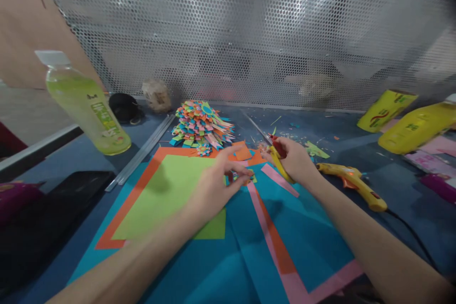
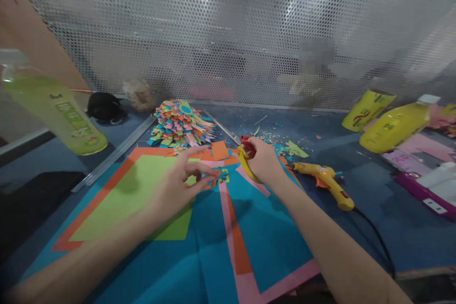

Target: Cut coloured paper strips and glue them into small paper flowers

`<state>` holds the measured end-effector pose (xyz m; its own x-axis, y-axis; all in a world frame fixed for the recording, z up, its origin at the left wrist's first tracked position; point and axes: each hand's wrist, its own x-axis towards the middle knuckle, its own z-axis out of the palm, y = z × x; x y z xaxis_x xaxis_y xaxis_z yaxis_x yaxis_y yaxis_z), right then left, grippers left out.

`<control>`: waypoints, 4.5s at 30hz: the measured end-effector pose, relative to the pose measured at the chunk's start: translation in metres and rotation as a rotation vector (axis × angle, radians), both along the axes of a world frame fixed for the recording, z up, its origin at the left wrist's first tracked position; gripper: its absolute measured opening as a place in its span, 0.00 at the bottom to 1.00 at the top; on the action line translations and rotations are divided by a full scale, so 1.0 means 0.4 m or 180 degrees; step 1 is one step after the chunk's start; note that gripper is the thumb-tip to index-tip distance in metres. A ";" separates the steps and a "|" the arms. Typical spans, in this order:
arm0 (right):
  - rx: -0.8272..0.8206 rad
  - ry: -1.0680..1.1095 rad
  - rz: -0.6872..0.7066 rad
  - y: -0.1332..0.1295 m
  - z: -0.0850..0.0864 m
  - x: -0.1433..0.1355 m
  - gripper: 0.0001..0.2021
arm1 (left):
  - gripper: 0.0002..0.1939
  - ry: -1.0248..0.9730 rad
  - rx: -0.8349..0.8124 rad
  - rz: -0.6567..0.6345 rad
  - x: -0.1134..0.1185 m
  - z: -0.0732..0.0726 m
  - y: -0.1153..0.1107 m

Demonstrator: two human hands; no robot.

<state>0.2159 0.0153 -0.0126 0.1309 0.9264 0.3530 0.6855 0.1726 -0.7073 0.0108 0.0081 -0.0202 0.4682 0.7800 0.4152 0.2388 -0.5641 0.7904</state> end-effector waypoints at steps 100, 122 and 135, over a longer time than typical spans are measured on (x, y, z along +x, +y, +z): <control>-0.1658 0.0458 0.1660 -0.117 0.056 -0.067 0.15 | 0.19 -0.2293 -0.1651 -0.0004 -0.058 0.102 -0.014; -0.1692 0.0468 0.1715 -0.118 0.053 -0.065 0.13 | 0.17 -0.2254 -0.1540 0.0015 -0.058 0.098 -0.008; -0.1770 0.0375 0.1627 -0.114 0.055 -0.062 0.14 | 0.17 -0.2327 -0.1569 -0.0060 -0.059 0.094 -0.007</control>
<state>0.1912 -0.0301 0.0092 -0.3539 0.9192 -0.1729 0.5307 0.0451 -0.8464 -0.0130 0.0052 0.0172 0.2315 0.9442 0.2344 -0.4280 -0.1175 0.8961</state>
